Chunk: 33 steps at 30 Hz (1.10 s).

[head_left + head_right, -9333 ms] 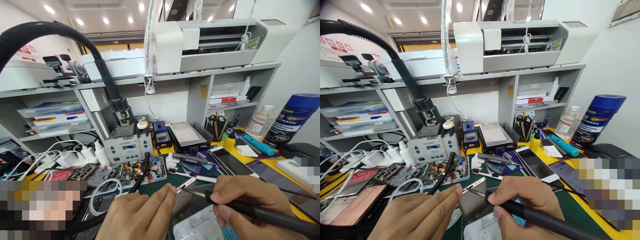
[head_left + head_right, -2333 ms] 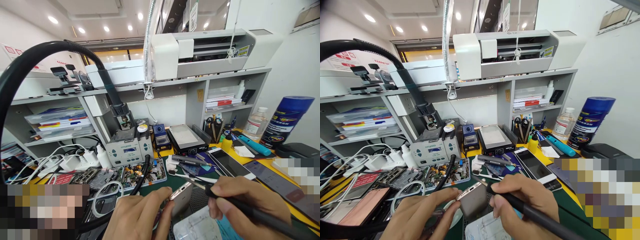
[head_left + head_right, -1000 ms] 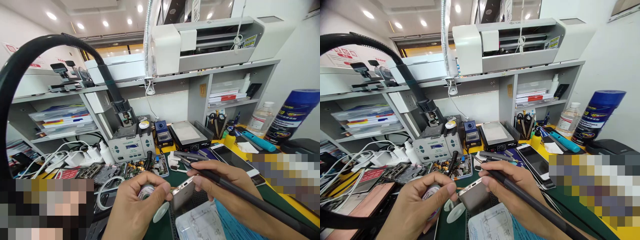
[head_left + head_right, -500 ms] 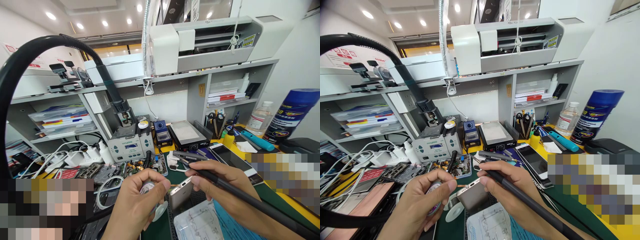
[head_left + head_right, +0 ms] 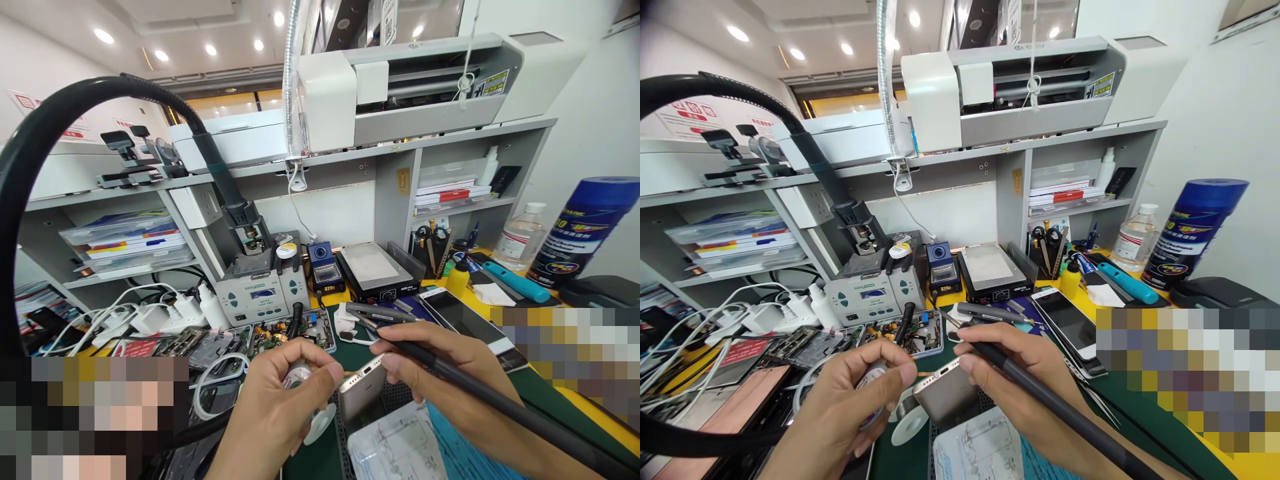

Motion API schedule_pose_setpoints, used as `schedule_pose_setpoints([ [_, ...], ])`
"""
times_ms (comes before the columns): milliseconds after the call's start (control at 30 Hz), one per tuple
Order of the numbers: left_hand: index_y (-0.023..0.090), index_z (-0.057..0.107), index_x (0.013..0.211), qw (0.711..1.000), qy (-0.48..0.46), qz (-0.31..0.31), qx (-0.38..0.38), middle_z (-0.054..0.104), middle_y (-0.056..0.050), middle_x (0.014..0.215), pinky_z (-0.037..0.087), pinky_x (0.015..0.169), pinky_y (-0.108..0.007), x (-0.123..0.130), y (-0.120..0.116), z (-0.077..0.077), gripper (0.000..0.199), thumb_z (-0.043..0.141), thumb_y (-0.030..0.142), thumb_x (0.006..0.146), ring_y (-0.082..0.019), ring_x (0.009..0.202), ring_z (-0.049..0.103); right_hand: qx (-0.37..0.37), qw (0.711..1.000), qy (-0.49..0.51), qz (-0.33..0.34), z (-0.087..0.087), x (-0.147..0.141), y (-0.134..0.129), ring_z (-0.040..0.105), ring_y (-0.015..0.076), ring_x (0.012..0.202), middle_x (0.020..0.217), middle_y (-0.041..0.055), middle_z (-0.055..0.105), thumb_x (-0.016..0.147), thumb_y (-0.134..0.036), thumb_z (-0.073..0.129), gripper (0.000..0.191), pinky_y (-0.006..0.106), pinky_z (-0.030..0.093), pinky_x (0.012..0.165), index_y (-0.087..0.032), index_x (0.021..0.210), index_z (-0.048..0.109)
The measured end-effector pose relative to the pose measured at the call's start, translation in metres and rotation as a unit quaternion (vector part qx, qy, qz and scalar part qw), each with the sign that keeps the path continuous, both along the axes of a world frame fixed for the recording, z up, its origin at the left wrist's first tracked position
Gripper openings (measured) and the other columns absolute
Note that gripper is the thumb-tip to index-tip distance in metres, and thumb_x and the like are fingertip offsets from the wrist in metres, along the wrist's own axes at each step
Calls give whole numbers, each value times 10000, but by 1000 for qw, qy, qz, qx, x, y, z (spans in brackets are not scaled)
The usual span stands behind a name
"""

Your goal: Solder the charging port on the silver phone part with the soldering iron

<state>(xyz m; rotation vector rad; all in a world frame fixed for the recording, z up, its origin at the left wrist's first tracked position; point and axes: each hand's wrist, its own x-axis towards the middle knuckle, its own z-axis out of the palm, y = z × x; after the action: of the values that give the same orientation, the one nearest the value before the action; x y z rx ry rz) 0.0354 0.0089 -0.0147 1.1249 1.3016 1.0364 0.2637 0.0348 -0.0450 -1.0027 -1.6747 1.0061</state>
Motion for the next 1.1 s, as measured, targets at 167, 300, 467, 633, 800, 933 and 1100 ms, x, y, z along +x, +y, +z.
schedule_pose_setpoints([
  [167, 169, 650, 755, 1000, -2, -16, -3, 502, 70, 540, 167, 366, -158, 3, -2, 5, 361, 781, 505, 764, 3, 348, 273, -5, 1000, -3, -3, 0, -1, 2, 668, 110, 634, 1074, -9, 801, 963, -380, 711, 230, 203, 562, 560, -396, 1191, 740],
  [300, 168, 639, 727, 1000, -4, -22, -6, 502, 69, 518, 164, 360, -158, 1, -1, 1, 400, 792, 536, 763, 1, 336, 282, 0, 1000, -8, -3, 0, 0, 0, 654, 107, 604, 1063, -2, 802, 967, -379, 704, 232, 207, 560, 546, -381, 1196, 741],
  [467, 168, 588, 643, 999, -39, -11, -1, 496, 65, 504, 157, 341, -156, 0, -1, -2, 476, 809, 578, 740, 2, 327, 268, 11, 1000, -16, -4, 3, 1, -2, 655, 112, 589, 1056, 14, 804, 961, -380, 705, 227, 226, 574, 547, -348, 1181, 749],
  [633, 168, 544, 607, 1000, -27, -8, -1, 481, 67, 502, 155, 367, -165, 7, -1, 7, 433, 780, 487, 780, 9, 334, 260, 1, 1000, -28, -6, 6, -1, 0, 669, 136, 596, 1070, 43, 802, 965, -408, 689, 255, 255, 579, 540, -317, 1196, 745],
  [800, 177, 501, 585, 1000, -15, 3, -2, 461, 83, 489, 167, 374, -164, 10, 3, 9, 434, 783, 461, 750, 10, 335, 262, 8, 1000, -27, -12, 5, -2, -1, 676, 141, 599, 1062, 36, 802, 958, -415, 695, 248, 254, 576, 531, -323, 1182, 748],
  [933, 184, 481, 596, 1000, -17, 5, 5, 450, 96, 476, 185, 358, -157, 11, 3, 5, 451, 771, 480, 773, 11, 307, 272, 5, 1000, -30, -5, 5, -1, -1, 661, 129, 587, 1053, 26, 801, 967, -403, 689, 239, 247, 564, 535, -335, 1191, 740],
  [1100, 193, 502, 647, 1000, -24, 7, 8, 460, 101, 461, 212, 335, -149, 14, -2, 0, 491, 767, 581, 788, 0, 290, 292, 0, 1000, -22, 1, 2, 1, -1, 666, 125, 611, 1073, 15, 797, 974, -396, 685, 245, 239, 562, 551, -357, 1212, 729],
])
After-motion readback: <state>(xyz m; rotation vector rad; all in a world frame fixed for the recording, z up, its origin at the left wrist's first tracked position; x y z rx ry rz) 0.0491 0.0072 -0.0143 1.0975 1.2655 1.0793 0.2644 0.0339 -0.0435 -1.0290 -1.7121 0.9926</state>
